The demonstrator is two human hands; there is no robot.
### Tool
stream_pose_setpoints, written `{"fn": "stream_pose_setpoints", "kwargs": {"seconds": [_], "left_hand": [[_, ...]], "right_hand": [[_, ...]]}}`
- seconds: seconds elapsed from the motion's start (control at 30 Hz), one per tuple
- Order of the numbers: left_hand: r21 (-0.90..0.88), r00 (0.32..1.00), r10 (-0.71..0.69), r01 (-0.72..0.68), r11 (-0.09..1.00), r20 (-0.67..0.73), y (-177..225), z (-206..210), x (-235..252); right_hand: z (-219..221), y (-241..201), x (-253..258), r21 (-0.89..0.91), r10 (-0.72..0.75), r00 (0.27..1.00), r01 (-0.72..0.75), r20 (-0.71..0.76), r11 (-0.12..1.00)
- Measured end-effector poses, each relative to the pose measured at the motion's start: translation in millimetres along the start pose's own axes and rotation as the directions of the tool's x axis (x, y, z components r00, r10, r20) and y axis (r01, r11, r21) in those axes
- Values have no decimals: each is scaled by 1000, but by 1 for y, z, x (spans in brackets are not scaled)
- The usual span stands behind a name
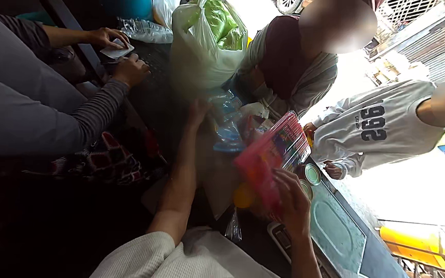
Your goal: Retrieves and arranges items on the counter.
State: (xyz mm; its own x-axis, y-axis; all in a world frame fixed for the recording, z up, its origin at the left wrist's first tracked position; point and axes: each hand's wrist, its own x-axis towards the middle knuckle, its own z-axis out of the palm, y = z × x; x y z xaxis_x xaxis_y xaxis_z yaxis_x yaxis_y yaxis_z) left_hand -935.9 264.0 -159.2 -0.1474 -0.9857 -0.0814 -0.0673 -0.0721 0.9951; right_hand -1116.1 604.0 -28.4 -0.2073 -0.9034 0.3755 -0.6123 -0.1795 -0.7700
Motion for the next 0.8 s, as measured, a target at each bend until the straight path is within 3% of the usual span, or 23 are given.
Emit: {"fn": "stream_pose_setpoints", "kwargs": {"seconds": [0.17,0.33,0.43,0.63,0.8], "left_hand": [[21,998,-56,57,998,-29,-9,1,8],[324,997,-61,75,943,-53,17,-5,-13],[363,998,16,8,932,-64,28,-18,-35],[294,936,351,-327,898,-31,6,-8,-93],[111,951,268,-286,952,151,13,17,-156]], "right_hand": [[-2,3,-2,-26,11,1000,-11,16,1000],[-6,3,0,-81,11,1000,-10,12,997],[-7,6,3,-83,31,999,-31,5,996],[-4,13,8,-111,50,998,-47,28,993],[-4,16,14,-177,80,995,-68,59,982]]}}
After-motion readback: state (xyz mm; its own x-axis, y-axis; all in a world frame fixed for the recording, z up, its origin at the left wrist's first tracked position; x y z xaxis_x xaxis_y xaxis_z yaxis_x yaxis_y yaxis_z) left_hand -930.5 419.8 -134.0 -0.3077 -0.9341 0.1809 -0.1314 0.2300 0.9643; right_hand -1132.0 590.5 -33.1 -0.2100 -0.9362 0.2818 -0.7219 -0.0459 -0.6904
